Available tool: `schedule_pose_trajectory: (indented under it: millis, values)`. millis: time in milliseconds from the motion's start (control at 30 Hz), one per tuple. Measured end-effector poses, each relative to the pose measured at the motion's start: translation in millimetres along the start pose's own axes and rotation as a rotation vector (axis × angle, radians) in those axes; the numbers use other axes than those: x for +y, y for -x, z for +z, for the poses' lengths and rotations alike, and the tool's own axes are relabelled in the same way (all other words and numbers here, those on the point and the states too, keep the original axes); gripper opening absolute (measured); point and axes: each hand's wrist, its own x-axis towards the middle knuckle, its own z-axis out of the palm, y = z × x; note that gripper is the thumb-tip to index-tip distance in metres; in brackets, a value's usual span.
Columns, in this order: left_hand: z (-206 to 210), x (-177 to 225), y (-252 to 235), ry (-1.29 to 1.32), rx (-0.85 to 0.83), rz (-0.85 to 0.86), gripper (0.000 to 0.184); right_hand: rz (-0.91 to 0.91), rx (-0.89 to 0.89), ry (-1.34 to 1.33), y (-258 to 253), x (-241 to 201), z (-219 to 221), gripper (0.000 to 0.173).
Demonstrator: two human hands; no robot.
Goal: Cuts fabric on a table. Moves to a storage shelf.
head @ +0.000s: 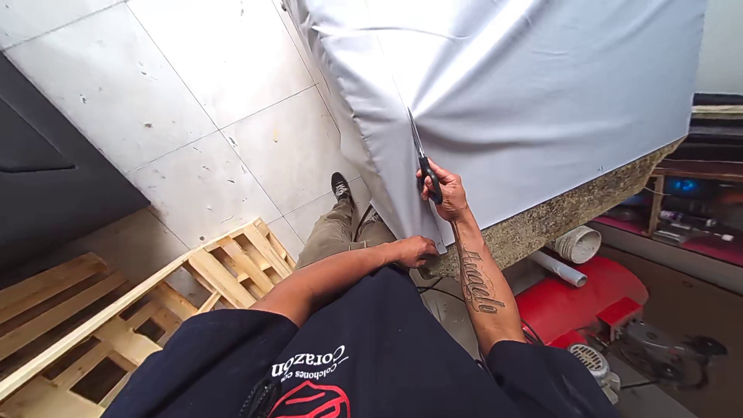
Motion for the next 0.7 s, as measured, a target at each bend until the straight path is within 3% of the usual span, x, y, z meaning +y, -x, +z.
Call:
schedule_pose_trajectory:
  millis: [133, 333, 500, 700]
  values:
    - [-2.9, 2.1, -0.4, 0.017, -0.037, -0.016, 0.036, -0.012, -0.016, 0.061, -29.7, -14.7, 11.9, 0.046]
    - [-6.9, 3.5, -1.5, 0.018, -0.082, -0.026, 0.037, -0.001, 0.012, 0.029, -29.9, -19.1, 14.0, 0.045]
    - [-11.8, 4.9, -3.0, 0.006, -0.096, -0.017, 0.039, -0.042, -0.025, 0.108, -71.6, -38.4, 27.7, 0.045]
    - [-14.8, 4.9, -2.7, 0.021, -0.131, -0.024, 0.041, -0.038, -0.007, 0.103, -77.8, -39.9, 32.9, 0.048]
